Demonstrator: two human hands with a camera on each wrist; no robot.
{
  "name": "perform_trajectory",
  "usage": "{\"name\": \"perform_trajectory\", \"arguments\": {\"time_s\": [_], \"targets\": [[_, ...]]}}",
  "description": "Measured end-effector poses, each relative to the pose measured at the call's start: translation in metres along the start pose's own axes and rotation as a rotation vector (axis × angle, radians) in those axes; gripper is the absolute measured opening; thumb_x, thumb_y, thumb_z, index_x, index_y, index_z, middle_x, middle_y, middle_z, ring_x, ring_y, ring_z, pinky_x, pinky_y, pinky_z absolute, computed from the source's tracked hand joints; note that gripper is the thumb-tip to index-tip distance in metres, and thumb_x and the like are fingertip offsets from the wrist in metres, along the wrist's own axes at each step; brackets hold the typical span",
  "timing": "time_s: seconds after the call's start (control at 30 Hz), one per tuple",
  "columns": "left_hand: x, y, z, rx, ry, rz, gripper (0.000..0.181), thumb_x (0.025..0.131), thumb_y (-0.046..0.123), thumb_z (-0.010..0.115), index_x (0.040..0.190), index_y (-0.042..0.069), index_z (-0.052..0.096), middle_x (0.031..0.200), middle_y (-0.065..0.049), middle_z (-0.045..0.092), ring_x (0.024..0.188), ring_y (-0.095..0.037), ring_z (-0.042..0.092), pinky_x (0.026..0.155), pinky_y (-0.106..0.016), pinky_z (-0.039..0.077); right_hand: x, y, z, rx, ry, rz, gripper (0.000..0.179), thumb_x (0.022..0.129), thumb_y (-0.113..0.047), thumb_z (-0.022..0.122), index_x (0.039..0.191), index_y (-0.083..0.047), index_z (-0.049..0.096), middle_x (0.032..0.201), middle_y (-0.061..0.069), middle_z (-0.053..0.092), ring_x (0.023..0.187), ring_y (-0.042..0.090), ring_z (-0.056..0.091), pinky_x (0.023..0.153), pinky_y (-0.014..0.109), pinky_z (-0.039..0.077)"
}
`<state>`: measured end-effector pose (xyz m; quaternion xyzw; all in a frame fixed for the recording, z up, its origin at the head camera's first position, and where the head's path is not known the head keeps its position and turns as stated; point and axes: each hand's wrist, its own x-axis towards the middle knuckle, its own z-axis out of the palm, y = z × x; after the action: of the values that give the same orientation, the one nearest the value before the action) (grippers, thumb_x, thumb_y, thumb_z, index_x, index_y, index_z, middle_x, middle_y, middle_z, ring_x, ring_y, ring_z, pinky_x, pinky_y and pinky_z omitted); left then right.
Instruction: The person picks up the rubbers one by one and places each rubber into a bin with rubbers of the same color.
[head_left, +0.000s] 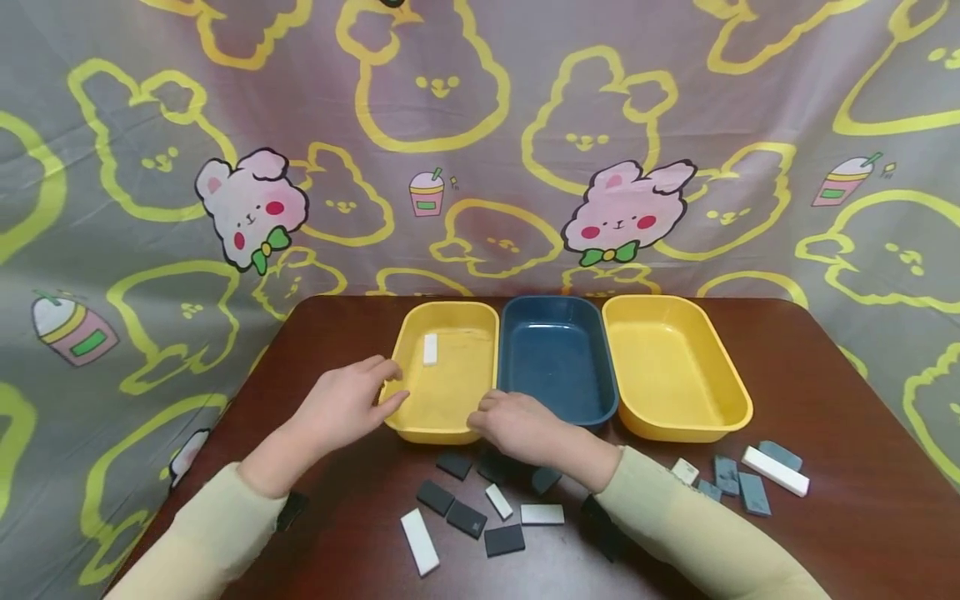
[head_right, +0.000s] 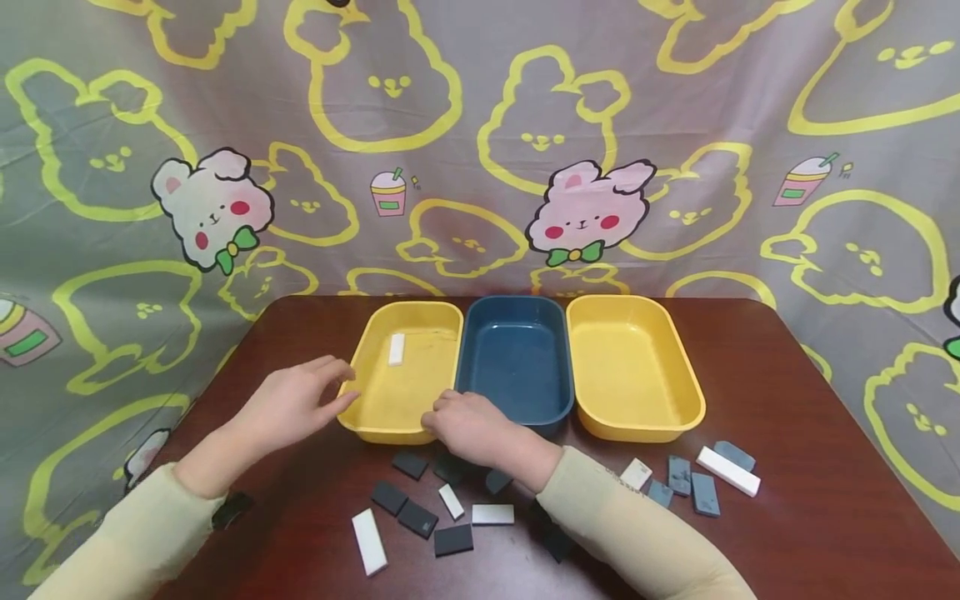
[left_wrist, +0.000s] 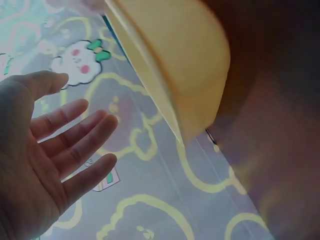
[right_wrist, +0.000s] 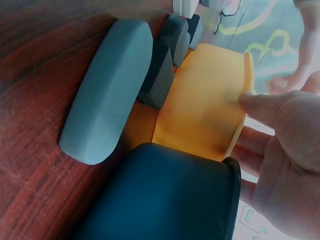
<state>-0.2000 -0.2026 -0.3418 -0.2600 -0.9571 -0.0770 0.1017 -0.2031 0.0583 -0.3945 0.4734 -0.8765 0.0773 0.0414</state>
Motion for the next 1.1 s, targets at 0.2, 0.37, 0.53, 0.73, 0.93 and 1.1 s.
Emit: {"name": "perform_trajectory", "arguments": {"time_s": [0.2,0.37,0.53,0.73,0.93,1.1], "targets": [[-0.050,0.017,0.014,0.016,0.067,0.038,0.020,0.080,0.031,0.078,0.088,0.017,0.067,0.078,0.008,0.059,0.063,-0.008,0.052,0.055,-0.028,0.046,0.000,0.001,0.002,0.005,0.019,0.005,0.008,0.093,-0.010,0.064,0.094,-0.014,0.070,0.079,-0.003,0.058,0.079,0.015,0.052,0.070,0.024,0.045],[-0.077,0.036,0.033,-0.002,-0.113,-0.066,0.038,0.080,0.049,0.075,0.096,0.016,0.065,0.084,0.004,0.062,0.070,-0.012,0.058,0.059,-0.034,0.049,0.000,0.001,0.002,0.009,0.019,0.005,0.009,0.092,-0.009,0.064,0.095,-0.014,0.071,0.079,-0.003,0.059,0.079,0.015,0.052,0.070,0.023,0.045],[-0.091,0.052,0.052,-0.128,-0.387,-0.248,0.080,0.071,0.072,0.068,0.120,0.010,0.058,0.103,-0.003,0.060,0.081,-0.017,0.056,0.072,-0.044,0.052,0.000,0.000,0.002,0.009,0.006,0.006,0.008,0.092,-0.009,0.065,0.096,-0.014,0.071,0.079,-0.003,0.058,0.079,0.015,0.051,0.070,0.023,0.045],[-0.096,0.063,0.065,-0.152,-0.502,-0.295,0.114,0.057,0.086,0.063,0.131,0.000,0.052,0.119,-0.016,0.056,0.096,-0.028,0.054,0.081,-0.054,0.050,0.000,0.000,0.004,0.002,0.000,0.007,0.008,0.092,-0.010,0.065,0.097,-0.013,0.071,0.081,-0.003,0.059,0.080,0.014,0.052,0.070,0.024,0.046],[-0.092,0.069,0.065,-0.076,-0.523,-0.255,0.115,0.053,0.086,0.066,0.127,-0.001,0.055,0.114,-0.018,0.056,0.092,-0.030,0.053,0.076,-0.054,0.051,-0.001,0.002,0.004,-0.001,0.006,0.015,0.008,0.092,-0.010,0.066,0.097,-0.014,0.071,0.081,-0.003,0.060,0.080,0.014,0.052,0.071,0.024,0.046],[-0.089,0.070,0.064,-0.063,-0.528,-0.206,0.093,0.058,0.077,0.073,0.113,0.003,0.059,0.102,-0.012,0.057,0.084,-0.025,0.051,0.073,-0.049,0.051,-0.001,0.001,0.005,-0.007,0.019,-0.001,0.009,0.092,-0.009,0.064,0.097,-0.014,0.071,0.081,-0.003,0.061,0.081,0.015,0.053,0.072,0.024,0.046]]}}
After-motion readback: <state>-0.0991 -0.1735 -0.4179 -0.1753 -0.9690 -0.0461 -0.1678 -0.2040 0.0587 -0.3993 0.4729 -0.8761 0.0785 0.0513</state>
